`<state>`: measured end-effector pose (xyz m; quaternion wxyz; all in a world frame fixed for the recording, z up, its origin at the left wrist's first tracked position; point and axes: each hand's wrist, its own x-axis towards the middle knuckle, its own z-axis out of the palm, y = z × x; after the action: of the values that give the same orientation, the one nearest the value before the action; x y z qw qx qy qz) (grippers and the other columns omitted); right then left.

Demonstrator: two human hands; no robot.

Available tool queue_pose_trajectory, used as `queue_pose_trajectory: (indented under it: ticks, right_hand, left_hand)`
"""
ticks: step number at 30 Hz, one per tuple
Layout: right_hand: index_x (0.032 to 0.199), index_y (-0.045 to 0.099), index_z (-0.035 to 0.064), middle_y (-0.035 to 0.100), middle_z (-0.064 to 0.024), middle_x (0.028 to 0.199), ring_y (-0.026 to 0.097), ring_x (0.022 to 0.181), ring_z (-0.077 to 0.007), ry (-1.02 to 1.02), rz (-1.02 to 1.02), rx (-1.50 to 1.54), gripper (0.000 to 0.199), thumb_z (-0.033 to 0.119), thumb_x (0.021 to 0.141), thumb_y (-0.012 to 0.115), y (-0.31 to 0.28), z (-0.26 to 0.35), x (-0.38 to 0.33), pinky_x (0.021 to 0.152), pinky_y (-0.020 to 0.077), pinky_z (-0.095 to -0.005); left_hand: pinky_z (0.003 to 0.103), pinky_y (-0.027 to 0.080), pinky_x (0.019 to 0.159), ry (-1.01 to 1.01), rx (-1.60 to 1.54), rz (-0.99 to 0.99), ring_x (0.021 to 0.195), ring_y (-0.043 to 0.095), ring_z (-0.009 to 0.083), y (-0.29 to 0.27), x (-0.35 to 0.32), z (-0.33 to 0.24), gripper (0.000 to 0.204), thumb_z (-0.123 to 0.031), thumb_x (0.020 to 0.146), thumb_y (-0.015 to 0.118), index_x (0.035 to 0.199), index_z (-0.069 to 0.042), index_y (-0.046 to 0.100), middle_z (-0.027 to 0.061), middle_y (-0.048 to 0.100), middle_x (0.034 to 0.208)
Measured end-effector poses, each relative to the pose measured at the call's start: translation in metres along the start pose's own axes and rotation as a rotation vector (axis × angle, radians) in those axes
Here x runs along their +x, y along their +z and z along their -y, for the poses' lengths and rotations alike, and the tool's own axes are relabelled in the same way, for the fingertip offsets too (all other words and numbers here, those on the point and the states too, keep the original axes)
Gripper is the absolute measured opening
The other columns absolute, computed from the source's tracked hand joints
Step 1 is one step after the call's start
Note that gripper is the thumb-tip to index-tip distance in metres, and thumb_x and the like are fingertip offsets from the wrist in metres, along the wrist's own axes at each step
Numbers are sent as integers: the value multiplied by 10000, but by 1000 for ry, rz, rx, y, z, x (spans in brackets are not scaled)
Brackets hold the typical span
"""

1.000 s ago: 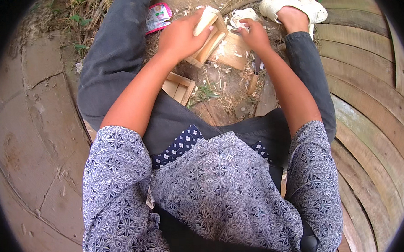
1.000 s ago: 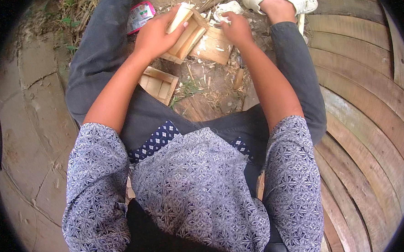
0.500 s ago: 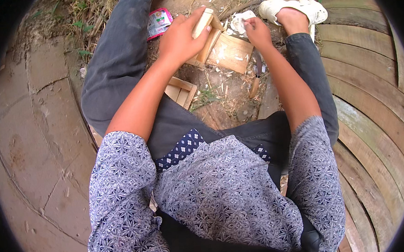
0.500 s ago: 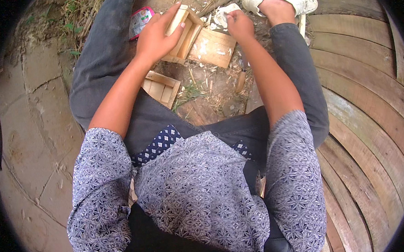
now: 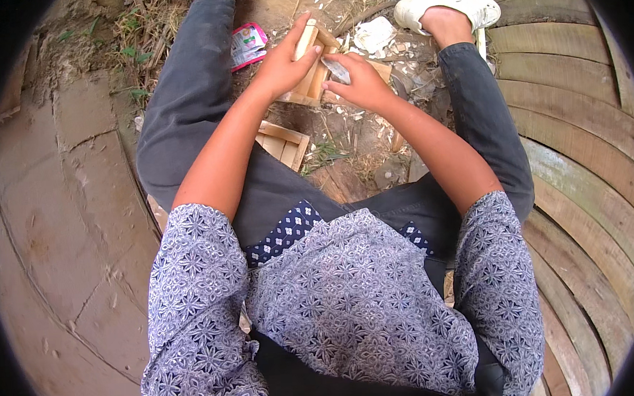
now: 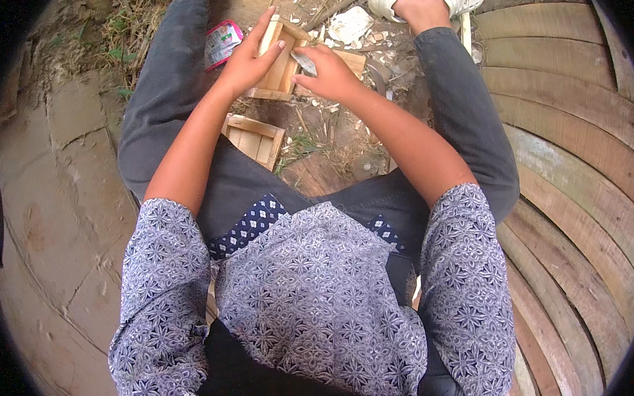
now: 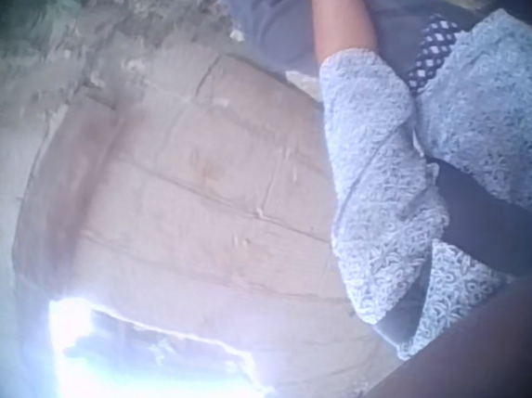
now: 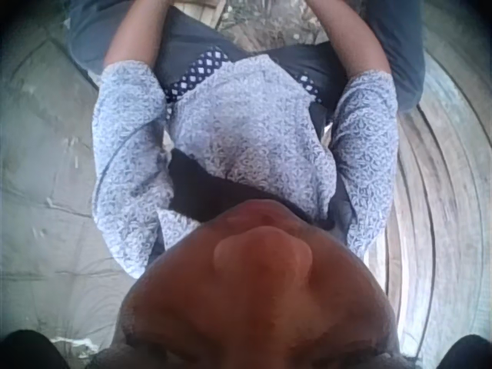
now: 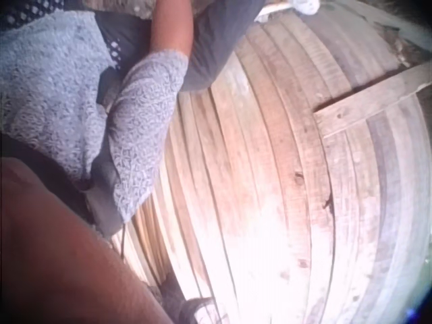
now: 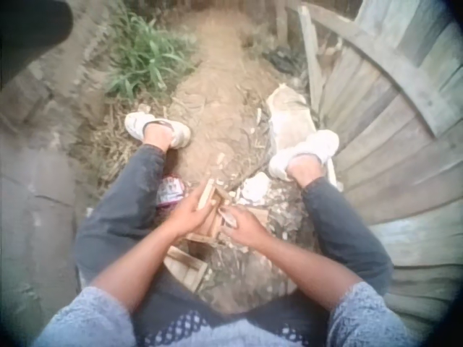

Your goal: The person assembles a small wooden box by fitting together several flat wooden pieces. They use a small knife to carve and adjust the joints, then fit the lid onto the base.

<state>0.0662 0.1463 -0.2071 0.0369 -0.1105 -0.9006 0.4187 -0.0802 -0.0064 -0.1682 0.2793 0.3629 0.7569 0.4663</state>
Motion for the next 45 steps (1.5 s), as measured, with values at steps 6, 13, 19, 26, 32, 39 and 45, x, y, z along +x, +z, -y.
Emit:
queue_pose_trajectory:
  ticks: [6, 13, 19, 26, 32, 39, 45]
  right_hand:
    - [1322, 625, 138, 604, -137, 1079, 597, 996, -269, -60, -29, -85, 368, 146, 959, 572, -25, 8, -9, 929, 471, -360]
    - [1372, 572, 61, 669, -176, 1228, 647, 1055, -187, 223, -268, 520, 418, 167, 968, 560, -55, 39, -43, 940, 483, -320]
    - [1370, 559, 21, 644, -192, 1286, 629, 1161, -218, 216, -445, 494, 438, 143, 950, 586, -60, 80, -69, 993, 458, -321]
    - [1418, 489, -3, 651, -151, 1224, 693, 943, -191, 465, -451, 965, 453, 140, 993, 546, -50, 119, -84, 765, 588, -329]
    - [1466, 389, -36, 651, -175, 1126, 706, 797, -203, 401, -414, 1191, 499, 134, 1016, 522, -17, 149, -86, 687, 604, -307]
    - [1427, 442, -57, 691, -173, 1009, 703, 694, -158, 368, -277, 863, 523, 190, 991, 590, -36, 129, -92, 608, 592, -273]
    - [1374, 554, 34, 670, -158, 1072, 695, 821, -172, 380, -218, 628, 445, 139, 946, 617, -48, 119, -96, 670, 581, -290]
  left_hand:
    - [351, 346, 1122, -152, -297, -43, 1378, 426, 267, -2, -4, -31, 759, -290, 959, 639, 1556, -51, 238, 196, 376, 1538]
    - [418, 401, 1079, -404, -1126, 128, 1283, 522, 299, -2, -37, -102, 681, -538, 961, 517, 1419, -36, 473, 152, 547, 1396]
    - [470, 318, 1147, -95, -1499, 66, 1388, 406, 302, 47, -82, -117, 1092, -872, 802, 392, 1521, -53, 319, 134, 397, 1527]
    - [437, 281, 1174, 92, -1039, 211, 1444, 308, 270, 47, -99, -98, 1435, -983, 549, 508, 1567, -47, 125, 127, 272, 1578]
    - [493, 416, 1075, -73, -1254, 198, 1327, 468, 305, 46, -98, -40, 1212, -870, 641, 622, 1532, -120, 290, 141, 428, 1477]
    - [585, 388, 1081, -98, -1298, 92, 1354, 439, 331, 43, -101, -68, 1242, -923, 594, 580, 1522, -145, 303, 131, 418, 1491]
    - [486, 418, 1090, -29, -1229, 33, 1314, 500, 322, 39, -101, -81, 831, -646, 917, 518, 1484, -61, 354, 155, 488, 1443]
